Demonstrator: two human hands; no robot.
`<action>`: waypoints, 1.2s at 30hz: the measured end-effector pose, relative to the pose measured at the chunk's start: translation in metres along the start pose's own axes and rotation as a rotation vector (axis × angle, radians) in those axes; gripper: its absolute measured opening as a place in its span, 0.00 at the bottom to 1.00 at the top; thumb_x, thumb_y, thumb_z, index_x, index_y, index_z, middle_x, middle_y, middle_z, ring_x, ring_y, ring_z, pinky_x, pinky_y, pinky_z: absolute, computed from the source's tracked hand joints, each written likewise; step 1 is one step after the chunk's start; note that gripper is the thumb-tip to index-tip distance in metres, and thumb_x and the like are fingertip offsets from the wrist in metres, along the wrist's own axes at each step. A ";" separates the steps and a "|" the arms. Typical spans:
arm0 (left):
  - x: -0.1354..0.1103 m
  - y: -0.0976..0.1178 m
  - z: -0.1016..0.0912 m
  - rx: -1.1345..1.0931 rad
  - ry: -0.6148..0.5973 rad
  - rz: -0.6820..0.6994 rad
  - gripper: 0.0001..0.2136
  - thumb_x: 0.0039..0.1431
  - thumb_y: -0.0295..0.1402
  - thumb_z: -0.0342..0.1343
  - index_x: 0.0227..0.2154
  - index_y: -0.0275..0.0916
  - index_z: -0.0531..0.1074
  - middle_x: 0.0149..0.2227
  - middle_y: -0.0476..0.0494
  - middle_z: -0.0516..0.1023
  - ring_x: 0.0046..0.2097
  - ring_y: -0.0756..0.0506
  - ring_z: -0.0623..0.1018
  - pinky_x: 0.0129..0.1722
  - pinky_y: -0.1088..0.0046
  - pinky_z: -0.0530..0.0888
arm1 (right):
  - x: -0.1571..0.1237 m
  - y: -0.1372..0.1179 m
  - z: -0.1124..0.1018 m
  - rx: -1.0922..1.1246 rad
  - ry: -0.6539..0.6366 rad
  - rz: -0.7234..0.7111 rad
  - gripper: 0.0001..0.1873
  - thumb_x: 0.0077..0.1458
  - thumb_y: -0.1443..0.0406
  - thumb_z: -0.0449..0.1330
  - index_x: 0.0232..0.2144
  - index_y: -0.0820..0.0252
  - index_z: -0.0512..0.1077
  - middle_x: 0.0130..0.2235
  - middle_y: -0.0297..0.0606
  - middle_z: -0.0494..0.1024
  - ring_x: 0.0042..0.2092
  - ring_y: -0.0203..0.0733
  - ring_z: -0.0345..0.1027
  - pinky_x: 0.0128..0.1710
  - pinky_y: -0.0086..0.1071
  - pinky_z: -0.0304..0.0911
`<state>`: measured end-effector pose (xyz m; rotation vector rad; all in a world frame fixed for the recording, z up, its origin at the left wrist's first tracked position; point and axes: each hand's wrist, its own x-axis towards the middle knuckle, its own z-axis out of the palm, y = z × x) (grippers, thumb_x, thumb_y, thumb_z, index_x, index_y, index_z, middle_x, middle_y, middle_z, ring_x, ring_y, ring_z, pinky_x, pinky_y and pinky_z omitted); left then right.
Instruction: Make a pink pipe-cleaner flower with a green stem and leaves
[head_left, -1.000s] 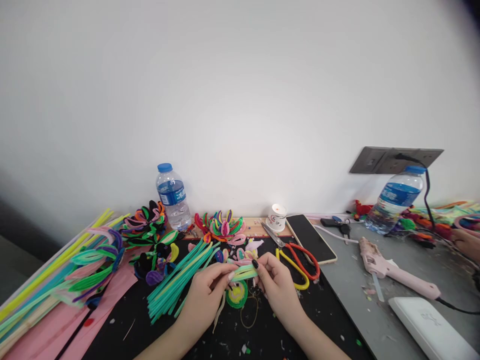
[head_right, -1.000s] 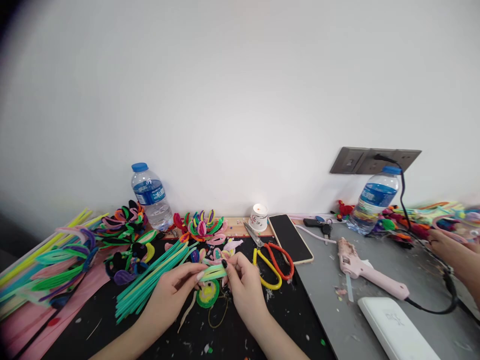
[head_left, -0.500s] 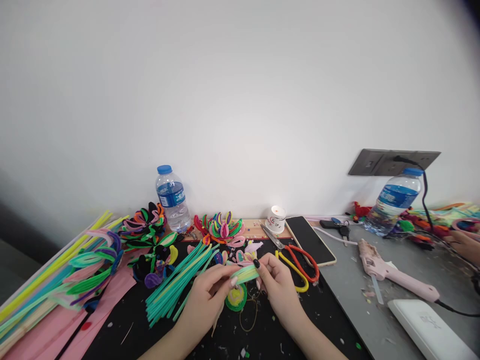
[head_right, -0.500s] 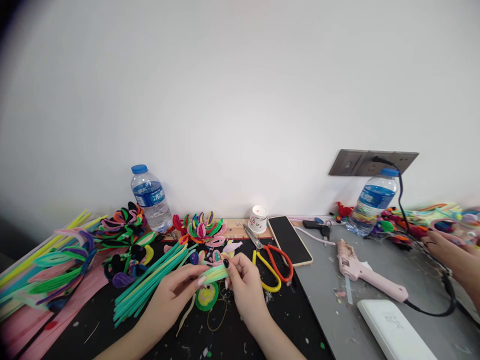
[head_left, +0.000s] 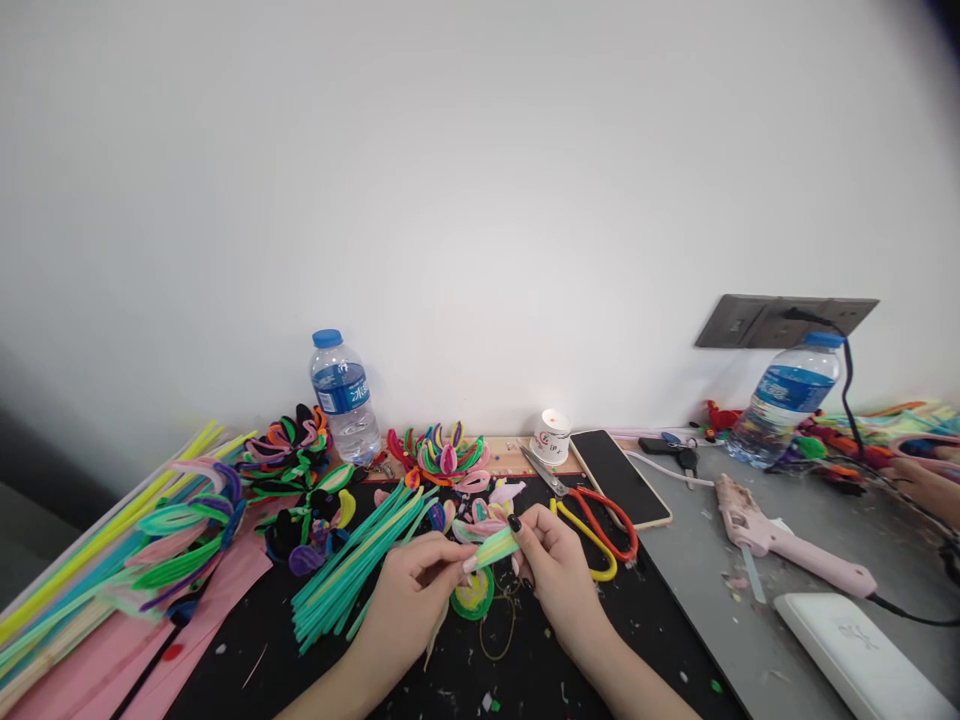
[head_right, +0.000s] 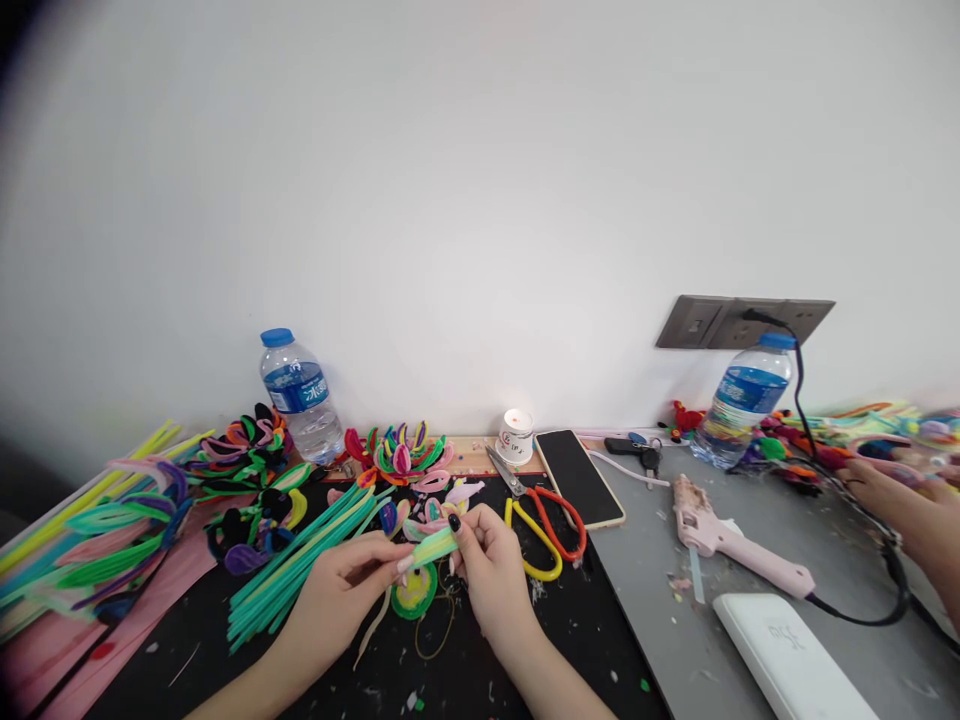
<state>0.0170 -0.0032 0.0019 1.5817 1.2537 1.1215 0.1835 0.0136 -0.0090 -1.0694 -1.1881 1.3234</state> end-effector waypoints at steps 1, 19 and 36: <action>0.000 0.000 0.000 0.002 0.002 0.003 0.07 0.52 0.31 0.55 0.27 0.38 0.78 0.25 0.46 0.74 0.29 0.48 0.73 0.28 0.77 0.69 | 0.000 0.000 0.000 -0.005 -0.001 -0.001 0.17 0.53 0.54 0.55 0.23 0.59 0.58 0.16 0.25 0.59 0.18 0.28 0.47 0.18 0.25 0.40; -0.004 0.006 0.000 0.233 -0.276 0.136 0.12 0.57 0.31 0.50 0.21 0.38 0.74 0.25 0.49 0.75 0.32 0.50 0.73 0.34 0.78 0.66 | -0.016 -0.008 0.009 -0.395 -0.147 -0.208 0.04 0.53 0.67 0.53 0.26 0.60 0.65 0.19 0.27 0.62 0.21 0.32 0.55 0.23 0.25 0.50; -0.008 0.008 -0.001 0.227 -0.269 0.085 0.20 0.61 0.37 0.44 0.17 0.36 0.72 0.23 0.48 0.72 0.30 0.51 0.72 0.34 0.78 0.65 | -0.012 -0.007 0.006 -0.190 -0.162 -0.155 0.16 0.61 0.56 0.44 0.26 0.59 0.59 0.20 0.27 0.59 0.21 0.30 0.51 0.21 0.25 0.48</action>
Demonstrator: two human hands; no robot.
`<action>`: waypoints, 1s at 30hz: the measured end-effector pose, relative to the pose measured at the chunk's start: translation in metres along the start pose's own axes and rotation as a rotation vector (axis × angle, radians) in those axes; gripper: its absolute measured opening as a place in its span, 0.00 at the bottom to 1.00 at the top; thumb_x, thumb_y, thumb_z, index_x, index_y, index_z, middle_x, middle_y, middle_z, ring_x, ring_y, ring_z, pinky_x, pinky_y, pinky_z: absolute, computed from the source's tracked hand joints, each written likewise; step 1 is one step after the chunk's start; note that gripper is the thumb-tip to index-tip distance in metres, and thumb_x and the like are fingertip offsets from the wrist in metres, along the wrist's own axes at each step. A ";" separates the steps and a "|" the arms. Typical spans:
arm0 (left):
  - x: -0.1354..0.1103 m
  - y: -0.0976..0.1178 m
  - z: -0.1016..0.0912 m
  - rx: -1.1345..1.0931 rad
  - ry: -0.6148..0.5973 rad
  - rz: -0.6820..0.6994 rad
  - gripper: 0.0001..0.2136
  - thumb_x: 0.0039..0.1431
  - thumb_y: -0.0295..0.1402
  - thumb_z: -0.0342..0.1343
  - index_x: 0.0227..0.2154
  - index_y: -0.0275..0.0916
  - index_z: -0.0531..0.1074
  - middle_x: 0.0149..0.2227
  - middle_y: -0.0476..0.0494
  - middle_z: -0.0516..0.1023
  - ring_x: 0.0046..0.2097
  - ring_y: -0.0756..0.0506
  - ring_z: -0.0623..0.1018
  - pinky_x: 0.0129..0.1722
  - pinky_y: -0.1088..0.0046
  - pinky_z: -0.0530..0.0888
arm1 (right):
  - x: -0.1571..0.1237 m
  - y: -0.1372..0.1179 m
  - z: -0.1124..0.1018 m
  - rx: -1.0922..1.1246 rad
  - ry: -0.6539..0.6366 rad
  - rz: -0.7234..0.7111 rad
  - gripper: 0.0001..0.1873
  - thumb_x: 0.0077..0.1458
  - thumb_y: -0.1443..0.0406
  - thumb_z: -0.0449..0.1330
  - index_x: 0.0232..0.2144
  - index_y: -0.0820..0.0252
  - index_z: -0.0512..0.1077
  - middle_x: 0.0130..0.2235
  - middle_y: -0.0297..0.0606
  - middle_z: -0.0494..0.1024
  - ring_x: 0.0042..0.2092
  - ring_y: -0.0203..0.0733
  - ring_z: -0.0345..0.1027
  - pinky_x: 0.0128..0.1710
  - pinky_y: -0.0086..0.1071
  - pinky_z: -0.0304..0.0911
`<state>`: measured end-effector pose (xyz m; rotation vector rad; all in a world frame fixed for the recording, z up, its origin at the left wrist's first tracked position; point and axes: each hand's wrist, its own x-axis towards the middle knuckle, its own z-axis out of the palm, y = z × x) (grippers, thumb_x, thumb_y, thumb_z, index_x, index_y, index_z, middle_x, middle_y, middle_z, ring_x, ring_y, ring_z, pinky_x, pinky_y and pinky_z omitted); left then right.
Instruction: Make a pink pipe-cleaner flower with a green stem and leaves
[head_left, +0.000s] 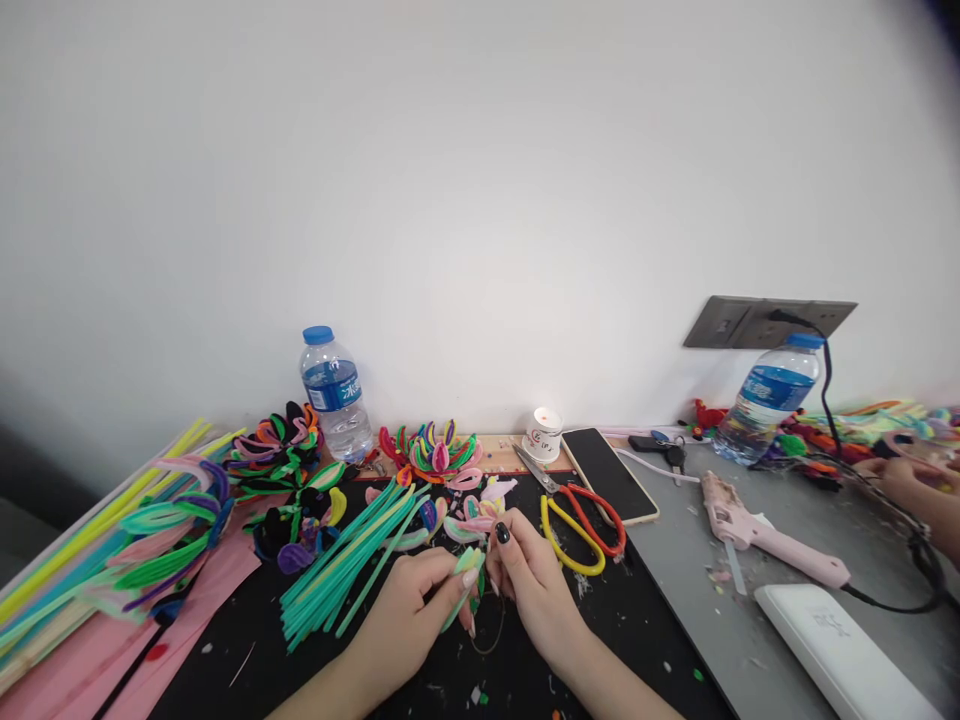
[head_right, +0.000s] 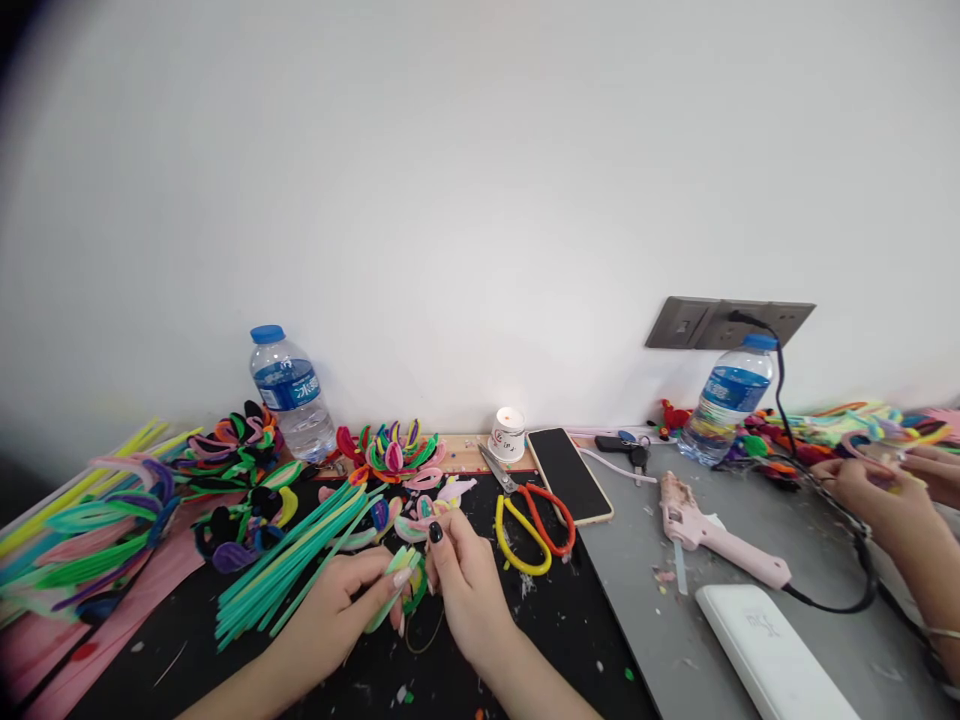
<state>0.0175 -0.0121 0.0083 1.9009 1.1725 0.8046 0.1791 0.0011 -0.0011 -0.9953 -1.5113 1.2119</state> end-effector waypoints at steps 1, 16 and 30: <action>0.000 0.000 0.000 0.006 0.004 0.005 0.20 0.61 0.37 0.44 0.17 0.36 0.72 0.23 0.48 0.72 0.30 0.51 0.72 0.34 0.78 0.65 | 0.000 0.000 0.000 -0.018 0.000 -0.004 0.16 0.61 0.56 0.44 0.27 0.59 0.59 0.20 0.27 0.59 0.21 0.30 0.51 0.21 0.25 0.48; -0.003 -0.002 0.002 0.173 -0.010 0.119 0.17 0.61 0.29 0.43 0.19 0.37 0.69 0.24 0.47 0.70 0.31 0.50 0.72 0.33 0.77 0.66 | -0.001 -0.003 -0.001 -0.346 -0.111 -0.047 0.15 0.58 0.62 0.49 0.20 0.59 0.59 0.19 0.28 0.58 0.22 0.32 0.50 0.23 0.26 0.47; -0.003 -0.006 0.003 0.425 0.017 0.272 0.13 0.60 0.25 0.42 0.22 0.37 0.66 0.25 0.46 0.69 0.30 0.48 0.70 0.29 0.75 0.66 | -0.002 -0.005 0.003 -0.450 -0.109 -0.033 0.16 0.56 0.68 0.47 0.17 0.59 0.50 0.18 0.27 0.51 0.22 0.31 0.46 0.21 0.27 0.41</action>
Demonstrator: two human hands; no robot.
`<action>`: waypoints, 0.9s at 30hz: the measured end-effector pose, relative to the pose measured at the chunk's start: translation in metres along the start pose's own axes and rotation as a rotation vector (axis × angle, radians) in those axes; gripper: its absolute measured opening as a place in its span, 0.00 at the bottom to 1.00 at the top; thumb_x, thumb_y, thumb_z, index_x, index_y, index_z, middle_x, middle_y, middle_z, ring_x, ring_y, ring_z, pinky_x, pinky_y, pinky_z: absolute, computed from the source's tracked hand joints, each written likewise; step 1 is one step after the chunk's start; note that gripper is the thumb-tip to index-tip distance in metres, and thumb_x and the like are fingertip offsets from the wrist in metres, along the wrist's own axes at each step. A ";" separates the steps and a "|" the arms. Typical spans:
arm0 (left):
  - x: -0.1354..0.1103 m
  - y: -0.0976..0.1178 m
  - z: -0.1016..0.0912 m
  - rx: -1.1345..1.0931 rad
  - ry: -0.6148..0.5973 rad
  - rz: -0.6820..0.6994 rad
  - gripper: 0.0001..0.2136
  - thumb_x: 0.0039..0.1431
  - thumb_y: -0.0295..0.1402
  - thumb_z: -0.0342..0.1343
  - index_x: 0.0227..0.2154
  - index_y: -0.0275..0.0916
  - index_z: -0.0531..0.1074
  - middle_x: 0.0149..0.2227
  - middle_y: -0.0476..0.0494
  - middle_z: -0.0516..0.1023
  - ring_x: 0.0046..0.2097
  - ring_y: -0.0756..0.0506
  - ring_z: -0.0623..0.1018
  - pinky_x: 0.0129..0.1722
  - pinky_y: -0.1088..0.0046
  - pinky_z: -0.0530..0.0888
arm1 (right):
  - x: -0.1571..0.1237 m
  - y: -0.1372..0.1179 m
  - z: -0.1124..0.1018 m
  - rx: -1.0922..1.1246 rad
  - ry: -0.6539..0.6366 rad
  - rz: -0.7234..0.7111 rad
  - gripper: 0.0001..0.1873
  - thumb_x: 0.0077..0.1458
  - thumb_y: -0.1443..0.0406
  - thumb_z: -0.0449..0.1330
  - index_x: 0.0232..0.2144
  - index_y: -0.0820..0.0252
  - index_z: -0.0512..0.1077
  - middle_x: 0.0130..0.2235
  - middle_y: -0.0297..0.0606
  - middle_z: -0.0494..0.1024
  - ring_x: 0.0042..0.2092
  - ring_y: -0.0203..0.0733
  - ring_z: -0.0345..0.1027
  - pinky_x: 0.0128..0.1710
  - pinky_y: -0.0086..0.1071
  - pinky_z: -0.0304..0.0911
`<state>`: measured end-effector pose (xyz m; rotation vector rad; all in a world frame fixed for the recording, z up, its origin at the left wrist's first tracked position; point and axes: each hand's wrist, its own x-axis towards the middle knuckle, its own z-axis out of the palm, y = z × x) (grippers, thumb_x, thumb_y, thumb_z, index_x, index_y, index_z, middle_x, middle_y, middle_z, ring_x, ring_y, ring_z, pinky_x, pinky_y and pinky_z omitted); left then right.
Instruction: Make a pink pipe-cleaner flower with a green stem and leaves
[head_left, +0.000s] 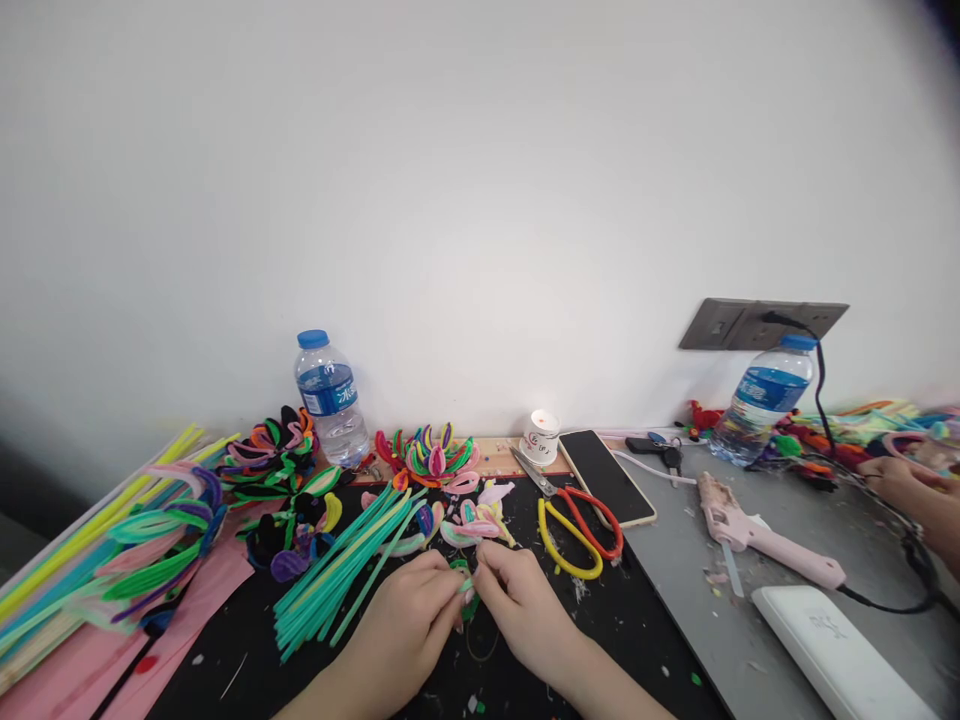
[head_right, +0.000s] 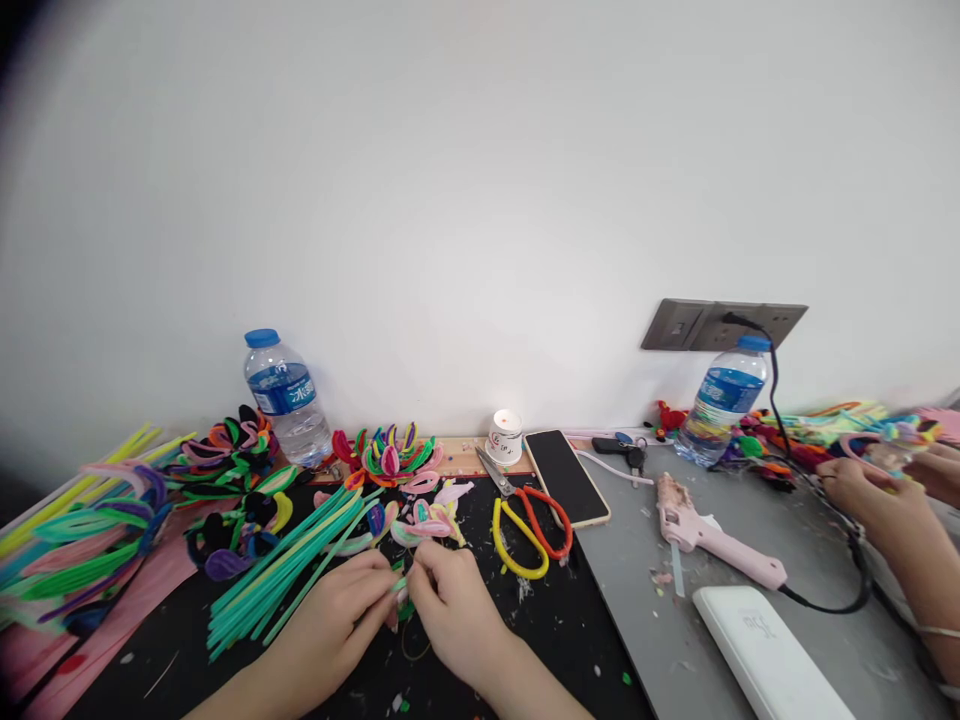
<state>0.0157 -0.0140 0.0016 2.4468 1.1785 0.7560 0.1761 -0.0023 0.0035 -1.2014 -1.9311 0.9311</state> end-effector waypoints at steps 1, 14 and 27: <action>0.000 0.000 0.000 0.002 0.004 -0.004 0.12 0.60 0.25 0.42 0.23 0.37 0.66 0.25 0.46 0.70 0.31 0.48 0.70 0.30 0.75 0.67 | 0.000 0.000 0.000 -0.014 0.000 -0.003 0.16 0.56 0.68 0.47 0.18 0.59 0.50 0.18 0.27 0.51 0.22 0.31 0.46 0.21 0.27 0.41; 0.000 0.000 0.000 0.209 0.190 0.150 0.11 0.60 0.24 0.43 0.25 0.36 0.69 0.23 0.46 0.70 0.29 0.47 0.70 0.30 0.72 0.66 | -0.002 -0.004 0.002 0.012 0.039 0.019 0.17 0.56 0.68 0.48 0.17 0.59 0.49 0.18 0.27 0.51 0.22 0.31 0.45 0.21 0.27 0.41; 0.000 -0.002 -0.001 0.071 0.208 0.100 0.12 0.60 0.26 0.44 0.31 0.37 0.73 0.25 0.44 0.73 0.31 0.47 0.72 0.32 0.73 0.69 | 0.000 0.001 -0.004 -0.065 0.096 0.020 0.17 0.59 0.63 0.44 0.19 0.58 0.53 0.19 0.28 0.54 0.22 0.33 0.48 0.21 0.27 0.44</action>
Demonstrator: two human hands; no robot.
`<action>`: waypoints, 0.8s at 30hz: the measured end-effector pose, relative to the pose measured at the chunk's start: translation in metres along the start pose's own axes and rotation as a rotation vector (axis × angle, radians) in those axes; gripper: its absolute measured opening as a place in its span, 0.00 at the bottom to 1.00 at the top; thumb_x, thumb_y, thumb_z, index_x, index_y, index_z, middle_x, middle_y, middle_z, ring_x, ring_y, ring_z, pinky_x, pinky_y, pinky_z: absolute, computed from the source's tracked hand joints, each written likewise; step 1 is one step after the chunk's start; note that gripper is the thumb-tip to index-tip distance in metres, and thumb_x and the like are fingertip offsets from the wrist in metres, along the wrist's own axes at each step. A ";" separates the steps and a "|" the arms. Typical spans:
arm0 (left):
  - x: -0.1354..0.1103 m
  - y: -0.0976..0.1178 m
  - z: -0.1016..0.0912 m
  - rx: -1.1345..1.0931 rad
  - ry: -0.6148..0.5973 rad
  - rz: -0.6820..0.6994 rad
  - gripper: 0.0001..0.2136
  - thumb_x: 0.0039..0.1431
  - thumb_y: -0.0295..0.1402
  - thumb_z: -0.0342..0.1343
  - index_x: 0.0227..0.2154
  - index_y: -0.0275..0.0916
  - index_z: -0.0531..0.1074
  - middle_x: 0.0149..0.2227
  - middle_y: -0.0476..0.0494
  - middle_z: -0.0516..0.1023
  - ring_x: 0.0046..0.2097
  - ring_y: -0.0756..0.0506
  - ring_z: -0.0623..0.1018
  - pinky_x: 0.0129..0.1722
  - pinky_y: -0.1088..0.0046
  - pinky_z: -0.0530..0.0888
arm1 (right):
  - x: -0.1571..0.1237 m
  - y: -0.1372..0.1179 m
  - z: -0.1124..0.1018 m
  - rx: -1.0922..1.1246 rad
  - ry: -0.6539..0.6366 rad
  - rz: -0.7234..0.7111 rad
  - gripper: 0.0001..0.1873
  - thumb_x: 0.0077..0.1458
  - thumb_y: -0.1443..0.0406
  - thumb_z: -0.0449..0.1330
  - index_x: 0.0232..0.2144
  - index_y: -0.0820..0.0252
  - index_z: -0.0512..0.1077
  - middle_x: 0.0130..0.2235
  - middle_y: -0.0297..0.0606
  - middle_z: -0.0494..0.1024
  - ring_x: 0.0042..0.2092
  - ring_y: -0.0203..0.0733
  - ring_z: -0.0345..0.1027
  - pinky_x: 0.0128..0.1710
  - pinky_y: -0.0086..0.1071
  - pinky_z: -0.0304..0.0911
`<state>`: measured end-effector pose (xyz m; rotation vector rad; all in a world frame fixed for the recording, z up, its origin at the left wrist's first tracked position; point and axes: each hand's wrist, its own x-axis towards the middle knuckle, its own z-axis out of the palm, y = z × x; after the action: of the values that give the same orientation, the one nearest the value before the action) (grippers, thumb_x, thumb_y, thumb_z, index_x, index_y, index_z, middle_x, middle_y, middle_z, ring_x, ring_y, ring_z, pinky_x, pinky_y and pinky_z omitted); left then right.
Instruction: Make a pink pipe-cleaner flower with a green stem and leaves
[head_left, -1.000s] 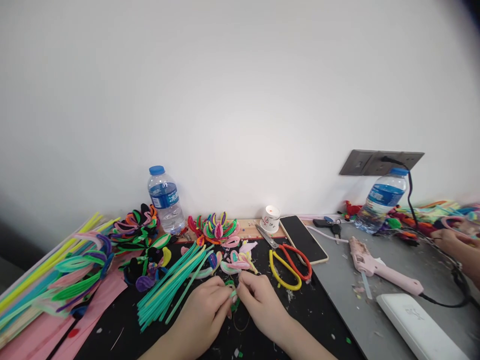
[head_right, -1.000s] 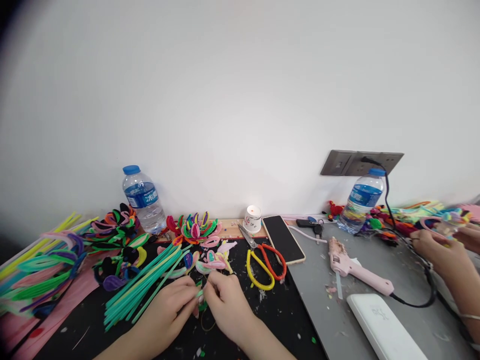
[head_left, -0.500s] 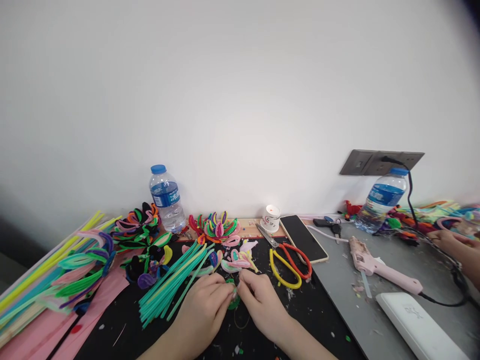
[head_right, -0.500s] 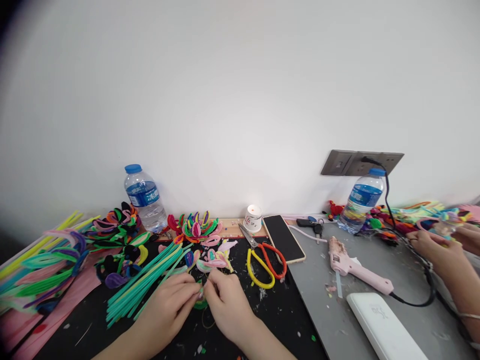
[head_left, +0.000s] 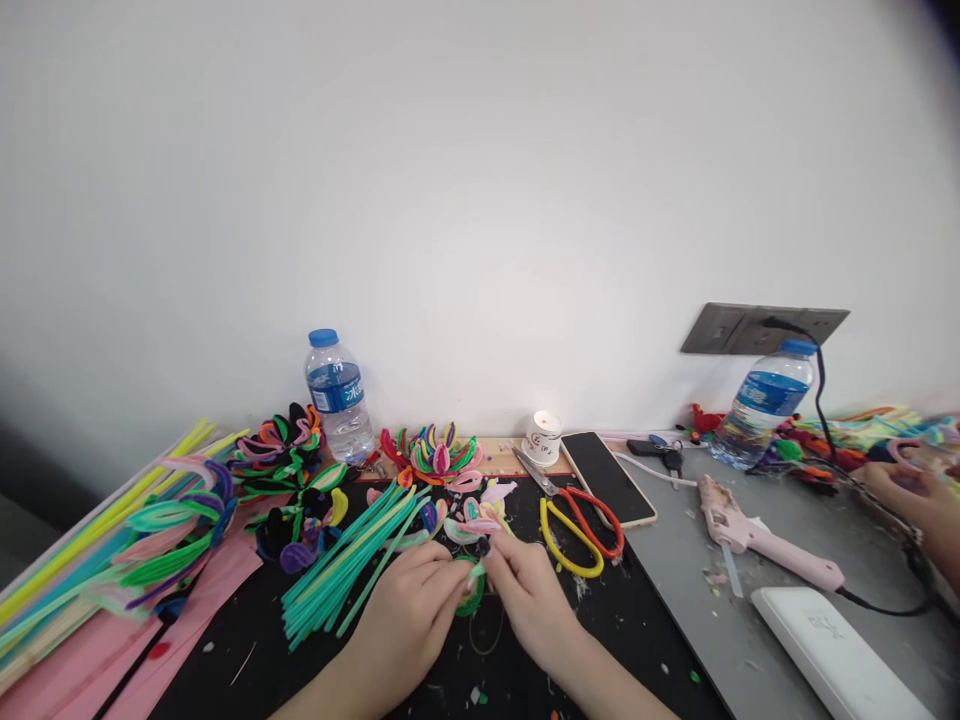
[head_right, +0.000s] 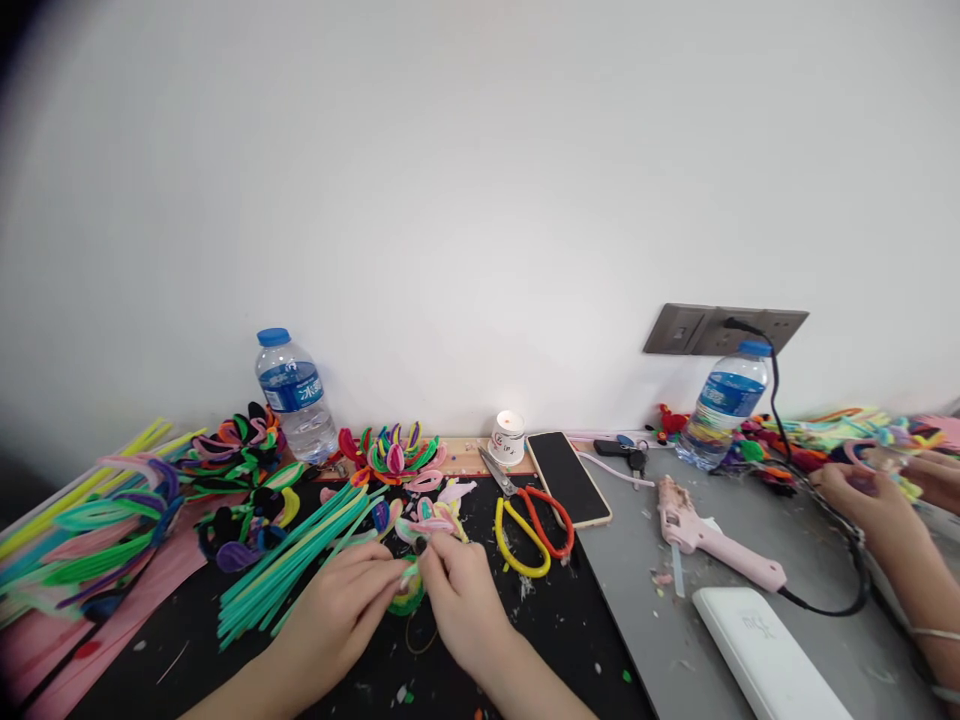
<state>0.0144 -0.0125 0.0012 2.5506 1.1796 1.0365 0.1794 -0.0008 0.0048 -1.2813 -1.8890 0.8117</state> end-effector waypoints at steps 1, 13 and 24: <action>0.001 -0.001 -0.001 -0.058 0.008 -0.075 0.12 0.60 0.27 0.44 0.30 0.37 0.73 0.26 0.44 0.73 0.31 0.47 0.72 0.32 0.73 0.69 | 0.003 0.002 -0.006 -0.077 0.049 0.007 0.15 0.59 0.63 0.44 0.21 0.58 0.56 0.19 0.29 0.57 0.22 0.33 0.51 0.22 0.27 0.46; 0.009 -0.005 -0.011 -0.346 0.079 -0.545 0.16 0.60 0.37 0.45 0.22 0.37 0.71 0.24 0.49 0.75 0.29 0.49 0.73 0.31 0.76 0.68 | 0.019 0.037 -0.055 -0.876 0.214 0.396 0.14 0.44 0.70 0.51 0.37 0.65 0.62 0.38 0.47 0.65 0.37 0.47 0.66 0.34 0.33 0.57; 0.005 -0.028 -0.012 0.229 0.326 0.135 0.07 0.56 0.24 0.51 0.36 0.35 0.73 0.28 0.44 0.76 0.34 0.46 0.73 0.35 0.69 0.70 | 0.024 0.039 -0.077 -0.795 0.032 0.574 0.08 0.42 0.68 0.55 0.29 0.65 0.65 0.33 0.48 0.71 0.36 0.48 0.68 0.30 0.31 0.56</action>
<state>-0.0081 0.0080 0.0015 2.7407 1.2817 1.4741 0.2563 0.0425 0.0215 -2.3721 -1.8978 0.2667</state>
